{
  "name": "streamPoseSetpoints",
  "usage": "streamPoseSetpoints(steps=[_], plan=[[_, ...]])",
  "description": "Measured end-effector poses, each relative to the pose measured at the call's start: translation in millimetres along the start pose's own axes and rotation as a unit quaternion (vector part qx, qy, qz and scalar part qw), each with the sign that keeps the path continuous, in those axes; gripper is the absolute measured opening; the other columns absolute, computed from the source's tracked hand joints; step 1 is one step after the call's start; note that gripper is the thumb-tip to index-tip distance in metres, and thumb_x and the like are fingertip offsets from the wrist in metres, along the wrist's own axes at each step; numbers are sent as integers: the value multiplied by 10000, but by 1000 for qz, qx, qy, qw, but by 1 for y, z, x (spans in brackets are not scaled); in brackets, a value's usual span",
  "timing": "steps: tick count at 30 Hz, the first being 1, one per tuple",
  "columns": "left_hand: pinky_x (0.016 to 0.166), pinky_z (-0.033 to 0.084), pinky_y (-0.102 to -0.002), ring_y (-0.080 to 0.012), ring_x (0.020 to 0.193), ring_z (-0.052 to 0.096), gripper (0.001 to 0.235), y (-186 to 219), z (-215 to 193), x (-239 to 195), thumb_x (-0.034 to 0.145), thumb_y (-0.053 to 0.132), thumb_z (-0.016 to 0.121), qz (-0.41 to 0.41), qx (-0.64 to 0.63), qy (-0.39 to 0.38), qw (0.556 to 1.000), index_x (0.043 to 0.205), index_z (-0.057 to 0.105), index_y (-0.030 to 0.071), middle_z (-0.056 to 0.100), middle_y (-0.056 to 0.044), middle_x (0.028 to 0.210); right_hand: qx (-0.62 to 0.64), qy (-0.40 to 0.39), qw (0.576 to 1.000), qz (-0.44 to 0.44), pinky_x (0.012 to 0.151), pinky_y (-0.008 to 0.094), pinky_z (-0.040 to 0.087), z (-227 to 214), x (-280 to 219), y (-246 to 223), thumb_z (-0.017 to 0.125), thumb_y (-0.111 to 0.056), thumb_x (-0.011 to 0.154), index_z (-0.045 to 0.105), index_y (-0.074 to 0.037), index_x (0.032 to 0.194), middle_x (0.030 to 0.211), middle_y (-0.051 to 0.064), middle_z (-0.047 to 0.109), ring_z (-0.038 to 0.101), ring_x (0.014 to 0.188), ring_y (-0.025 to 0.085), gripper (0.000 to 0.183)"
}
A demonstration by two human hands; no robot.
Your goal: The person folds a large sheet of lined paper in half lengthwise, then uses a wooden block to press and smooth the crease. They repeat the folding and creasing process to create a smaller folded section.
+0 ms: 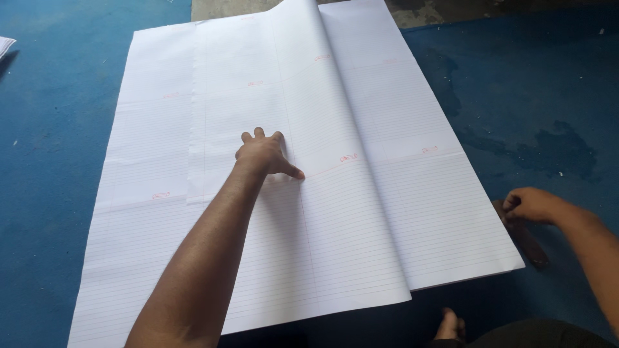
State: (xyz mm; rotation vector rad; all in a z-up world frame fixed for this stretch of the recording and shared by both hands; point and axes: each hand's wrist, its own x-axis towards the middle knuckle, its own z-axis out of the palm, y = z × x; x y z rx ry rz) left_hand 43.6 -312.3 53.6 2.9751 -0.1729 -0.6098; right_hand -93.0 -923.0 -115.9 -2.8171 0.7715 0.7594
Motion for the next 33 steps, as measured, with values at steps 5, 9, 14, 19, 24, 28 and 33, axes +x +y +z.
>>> streamPoseSetpoints(steps=[5,9,14,19,24,28,33], plan=[[910,577,-602,-483,1411,362,1134,-1,1,0,526,668,916,-4,-5,-3,1000,1445,519,137,449,-281,1455,-38,-1,996,75,838,428,550,11,3,10,926,-255,740,688,-101,1144,1000,150,743,743,927,279,493],[908,573,-604,-488,1415,351,1130,-1,1,1,530,669,917,-4,-4,-1,1000,1445,518,139,429,-287,1473,-19,-15,993,118,707,394,556,17,4,22,811,-243,831,673,-98,1138,930,152,717,759,794,257,367],[904,586,-565,-483,1419,344,1146,-1,2,0,508,657,930,-5,-15,10,1000,1449,512,153,407,-283,1495,33,-15,996,79,619,366,579,6,2,30,935,-325,731,752,-37,1050,840,170,796,747,697,263,466],[938,583,-550,-455,1423,385,1134,-3,1,0,507,655,916,-9,-18,-1,1000,1453,534,160,441,-263,1503,135,177,975,-23,632,425,601,-57,-20,-9,776,-372,896,739,-19,1147,899,205,739,746,691,289,434],[1007,520,-557,-452,1423,321,864,-15,2,13,717,397,854,9,-8,4,1000,1482,478,256,353,-218,1544,107,269,953,-93,672,472,577,-127,-69,-113,707,-337,978,695,-48,1271,915,209,745,721,743,310,412],[1026,552,-463,-356,1367,459,684,-28,10,31,832,103,661,6,-7,20,1000,1469,514,301,455,-123,1514,131,258,943,-165,756,468,521,-157,-115,-202,659,-272,970,659,-90,1317,1034,176,713,675,898,287,392],[1034,550,-464,-325,1332,510,630,-30,18,48,862,1,621,-4,-16,53,998,1453,543,206,494,-122,1498,174,180,944,-217,773,457,512,-166,-151,-285,612,-249,986,630,-130,1358,1052,187,714,664,887,284,392]])
